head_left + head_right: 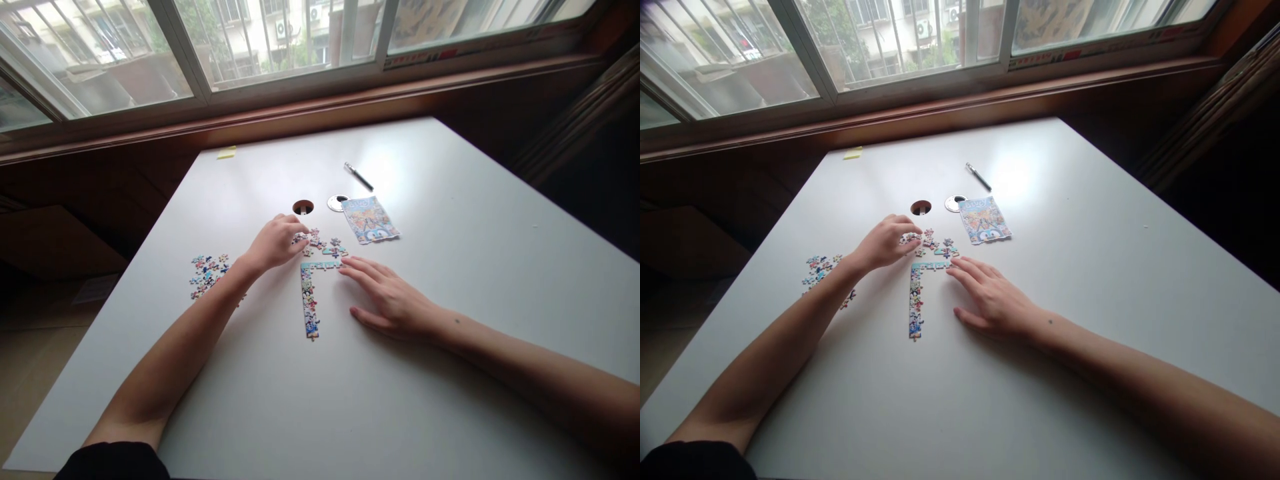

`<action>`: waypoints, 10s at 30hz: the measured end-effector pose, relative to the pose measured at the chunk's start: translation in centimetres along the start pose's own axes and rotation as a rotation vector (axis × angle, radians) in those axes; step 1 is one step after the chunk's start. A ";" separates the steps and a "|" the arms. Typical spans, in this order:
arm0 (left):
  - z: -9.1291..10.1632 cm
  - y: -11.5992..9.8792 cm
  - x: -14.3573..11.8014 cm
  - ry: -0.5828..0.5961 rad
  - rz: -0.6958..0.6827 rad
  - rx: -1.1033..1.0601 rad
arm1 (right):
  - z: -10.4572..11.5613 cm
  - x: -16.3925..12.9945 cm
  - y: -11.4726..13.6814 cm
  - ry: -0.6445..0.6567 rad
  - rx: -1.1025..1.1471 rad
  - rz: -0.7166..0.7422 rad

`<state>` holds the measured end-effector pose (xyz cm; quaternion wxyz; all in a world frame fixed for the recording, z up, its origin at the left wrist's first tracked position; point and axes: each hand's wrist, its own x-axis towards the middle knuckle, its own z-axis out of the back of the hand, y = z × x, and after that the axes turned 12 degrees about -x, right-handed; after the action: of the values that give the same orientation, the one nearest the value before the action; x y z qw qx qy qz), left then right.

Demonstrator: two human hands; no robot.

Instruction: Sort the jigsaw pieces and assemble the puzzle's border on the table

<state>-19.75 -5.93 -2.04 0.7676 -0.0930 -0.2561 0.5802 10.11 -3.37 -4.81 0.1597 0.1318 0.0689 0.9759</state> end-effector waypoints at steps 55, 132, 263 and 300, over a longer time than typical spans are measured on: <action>2.8 0.5 -3.5 0.047 0.052 -0.251 | 0.5 0.2 0.2 -0.039 0.053 -0.029; -0.8 -8.4 -12.3 -0.176 -0.204 -0.585 | 0.4 0.2 5.9 -0.262 0.246 0.106; 0.9 0.2 -3.8 -0.034 0.068 0.121 | 0.4 2.4 1.8 -0.039 0.667 -0.161; -0.1 0.2 -0.7 0.022 0.049 0.052 | 0.3 2.4 1.9 -0.030 0.673 -0.164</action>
<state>-20.01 -6.50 -2.38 0.7580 -0.0857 -0.2299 0.6043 7.48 -4.32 -3.64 0.1859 0.1853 0.3951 0.8803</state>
